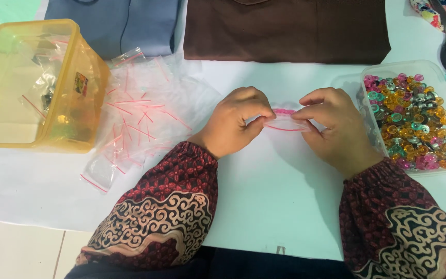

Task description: Sorting small plastic beads by color and placing them into small plastic zip-lock bags on a work table.

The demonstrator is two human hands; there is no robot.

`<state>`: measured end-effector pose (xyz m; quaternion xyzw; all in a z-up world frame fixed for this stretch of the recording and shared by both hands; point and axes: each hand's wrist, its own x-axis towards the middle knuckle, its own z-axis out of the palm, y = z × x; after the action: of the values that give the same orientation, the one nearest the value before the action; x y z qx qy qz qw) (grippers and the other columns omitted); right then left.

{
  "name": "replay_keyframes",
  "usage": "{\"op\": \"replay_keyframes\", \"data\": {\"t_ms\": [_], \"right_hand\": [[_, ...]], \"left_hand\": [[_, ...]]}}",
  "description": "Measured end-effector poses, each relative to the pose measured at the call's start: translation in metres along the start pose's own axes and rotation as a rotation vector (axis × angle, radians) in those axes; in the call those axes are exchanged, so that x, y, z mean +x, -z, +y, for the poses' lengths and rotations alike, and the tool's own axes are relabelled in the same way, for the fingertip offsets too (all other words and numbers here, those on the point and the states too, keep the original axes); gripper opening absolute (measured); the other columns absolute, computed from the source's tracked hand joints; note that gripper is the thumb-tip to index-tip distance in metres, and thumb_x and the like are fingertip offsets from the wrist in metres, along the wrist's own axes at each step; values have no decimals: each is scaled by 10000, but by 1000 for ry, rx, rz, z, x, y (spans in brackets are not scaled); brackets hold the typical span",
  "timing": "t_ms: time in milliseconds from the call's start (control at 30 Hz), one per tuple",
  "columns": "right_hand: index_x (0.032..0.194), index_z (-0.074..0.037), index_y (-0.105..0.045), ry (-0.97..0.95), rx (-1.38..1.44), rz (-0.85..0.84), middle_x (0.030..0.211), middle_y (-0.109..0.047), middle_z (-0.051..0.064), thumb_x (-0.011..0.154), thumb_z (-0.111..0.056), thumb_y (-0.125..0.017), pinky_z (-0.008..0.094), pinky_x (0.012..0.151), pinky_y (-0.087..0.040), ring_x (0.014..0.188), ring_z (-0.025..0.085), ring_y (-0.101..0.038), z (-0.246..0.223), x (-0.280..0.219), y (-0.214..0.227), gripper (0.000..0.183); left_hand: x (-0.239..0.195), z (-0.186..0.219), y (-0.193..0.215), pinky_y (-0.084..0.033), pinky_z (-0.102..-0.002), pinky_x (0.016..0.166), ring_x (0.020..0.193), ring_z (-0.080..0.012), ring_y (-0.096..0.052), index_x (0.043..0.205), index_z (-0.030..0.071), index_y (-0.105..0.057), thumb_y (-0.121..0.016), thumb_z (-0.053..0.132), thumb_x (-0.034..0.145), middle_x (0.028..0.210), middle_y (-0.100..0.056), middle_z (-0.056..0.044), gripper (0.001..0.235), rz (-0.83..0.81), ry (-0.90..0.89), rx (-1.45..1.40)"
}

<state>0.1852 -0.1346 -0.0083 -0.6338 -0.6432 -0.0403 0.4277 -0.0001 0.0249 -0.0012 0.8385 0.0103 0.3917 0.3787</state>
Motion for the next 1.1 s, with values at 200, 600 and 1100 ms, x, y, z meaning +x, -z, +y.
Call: {"op": "replay_keyframes", "data": {"t_ms": [200, 600, 1100], "right_hand": [[907, -165, -736, 58, -65, -258, 1050, -681, 49, 873, 48, -675, 440, 901, -511, 1025, 329, -644, -2, 0, 0, 224], [1053, -191, -744, 265, -189, -212, 1129, -638, 51, 922, -227, -739, 439, 1022, -456, 1092, 301, -632, -6, -28, 6, 136], [1182, -213, -751, -113, -286, -355, 1312, -574, 89, 948, -359, -743, 513, 1133, -367, 1329, 336, -444, -22, -49, 11, 276]], "left_hand": [[-14, -3, -1, -531, -433, 823, 882, -266, -663, 781, 129, -691, -750, -29, 781, 781, -635, -13, 169, -300, -76, 381], [-47, 21, -10, -508, -414, 943, 1124, -243, -629, 1020, 178, -738, -660, 249, 929, 961, -636, -9, 140, -289, -133, 593], [-53, 24, -19, -438, -410, 1067, 1300, -198, -531, 1112, 242, -757, -687, 377, 955, 1143, -658, 42, 219, -416, 236, 655]]}}
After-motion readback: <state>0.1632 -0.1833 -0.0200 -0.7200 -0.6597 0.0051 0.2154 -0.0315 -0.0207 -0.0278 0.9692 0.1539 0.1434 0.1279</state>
